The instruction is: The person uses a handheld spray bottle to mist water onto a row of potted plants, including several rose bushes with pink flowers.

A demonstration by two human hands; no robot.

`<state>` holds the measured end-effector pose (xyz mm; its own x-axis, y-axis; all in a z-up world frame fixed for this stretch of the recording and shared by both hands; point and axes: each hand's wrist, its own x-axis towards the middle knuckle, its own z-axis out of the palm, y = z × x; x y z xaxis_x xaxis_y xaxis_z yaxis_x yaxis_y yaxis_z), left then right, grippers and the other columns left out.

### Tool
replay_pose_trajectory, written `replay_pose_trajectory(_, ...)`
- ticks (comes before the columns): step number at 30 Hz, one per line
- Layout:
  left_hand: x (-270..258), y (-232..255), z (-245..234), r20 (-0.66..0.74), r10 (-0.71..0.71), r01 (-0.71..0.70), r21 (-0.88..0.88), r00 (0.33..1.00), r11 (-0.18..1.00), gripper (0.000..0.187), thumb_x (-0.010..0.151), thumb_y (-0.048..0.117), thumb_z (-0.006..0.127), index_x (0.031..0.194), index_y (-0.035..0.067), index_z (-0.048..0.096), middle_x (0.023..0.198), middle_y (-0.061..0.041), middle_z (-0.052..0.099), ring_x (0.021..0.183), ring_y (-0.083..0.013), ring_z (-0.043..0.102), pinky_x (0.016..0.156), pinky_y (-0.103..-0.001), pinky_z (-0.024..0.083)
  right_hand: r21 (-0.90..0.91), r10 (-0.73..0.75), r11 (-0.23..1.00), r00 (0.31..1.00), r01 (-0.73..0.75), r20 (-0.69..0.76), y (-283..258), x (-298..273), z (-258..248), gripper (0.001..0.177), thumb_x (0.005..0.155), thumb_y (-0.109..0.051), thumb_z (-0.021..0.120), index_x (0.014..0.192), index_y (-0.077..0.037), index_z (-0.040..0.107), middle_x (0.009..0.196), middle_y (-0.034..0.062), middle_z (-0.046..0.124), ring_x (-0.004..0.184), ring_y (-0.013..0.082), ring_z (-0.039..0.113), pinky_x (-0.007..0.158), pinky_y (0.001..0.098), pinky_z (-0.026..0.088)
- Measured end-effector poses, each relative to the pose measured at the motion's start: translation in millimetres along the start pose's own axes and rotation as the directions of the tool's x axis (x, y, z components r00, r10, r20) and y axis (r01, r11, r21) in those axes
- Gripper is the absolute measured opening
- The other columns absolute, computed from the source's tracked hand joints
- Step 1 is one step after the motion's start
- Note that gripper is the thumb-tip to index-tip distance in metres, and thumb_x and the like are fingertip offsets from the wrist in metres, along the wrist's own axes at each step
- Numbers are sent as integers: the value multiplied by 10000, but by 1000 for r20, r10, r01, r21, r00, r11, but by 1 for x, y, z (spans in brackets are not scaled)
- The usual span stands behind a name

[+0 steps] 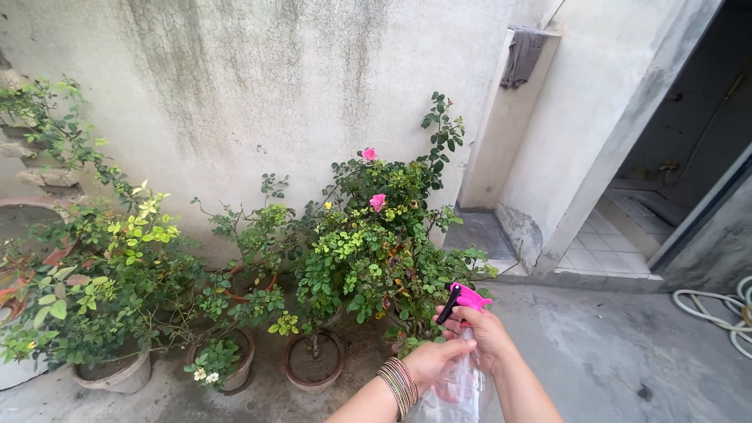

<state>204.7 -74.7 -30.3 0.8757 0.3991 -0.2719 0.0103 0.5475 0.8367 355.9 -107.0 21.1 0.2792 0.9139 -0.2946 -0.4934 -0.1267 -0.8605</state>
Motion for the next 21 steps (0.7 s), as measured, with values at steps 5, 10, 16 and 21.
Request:
replay_pose_trajectory(5, -22, 8, 22, 43, -42, 41, 34, 998, 999, 563, 955, 525, 712, 1259, 53, 664, 1075, -35, 709, 954, -146, 717, 772, -395, 617, -74, -36, 997, 996, 30, -80, 8, -5, -18, 212, 893, -110, 646, 1055, 26, 662, 967, 147, 736, 834, 257, 718, 700, 398, 590)
replay_pose_trajectory(10, -28, 4, 38, 95, -77, 72, 55, 992, 996, 587, 946, 566, 673, 1288, 88, 659, 1108, -19, 715, 973, -153, 710, 745, -420, 607, -57, -59, 997, 987, 51, -148, 3, -28, -22, 193, 886, -114, 663, 1025, 20, 667, 959, 163, 728, 801, 247, 709, 699, 392, 596)
replay_pose_trajectory(16, -20, -13, 56, 86, -121, 116, 66, 989, 991, 564, 959, 573, 714, 1277, 109, 671, 1073, -12, 677, 965, -161, 690, 727, -439, 600, -45, -49, 998, 990, 44, -133, -9, -66, -28, 283, 900, -154, 613, 1080, 51, 689, 1078, 202, 774, 866, 252, 718, 754, 382, 608)
replay_pose_trajectory(21, -10, -11, 72, 149, -132, 121, 81, 980, 989, 529, 942, 559, 704, 1242, 126, 664, 1078, -11, 692, 957, -169, 699, 734, -448, 607, -22, -74, 997, 984, 72, -159, -19, -80, -35, 300, 898, -173, 605, 1091, 42, 688, 1066, 184, 777, 931, 263, 749, 763, 388, 608)
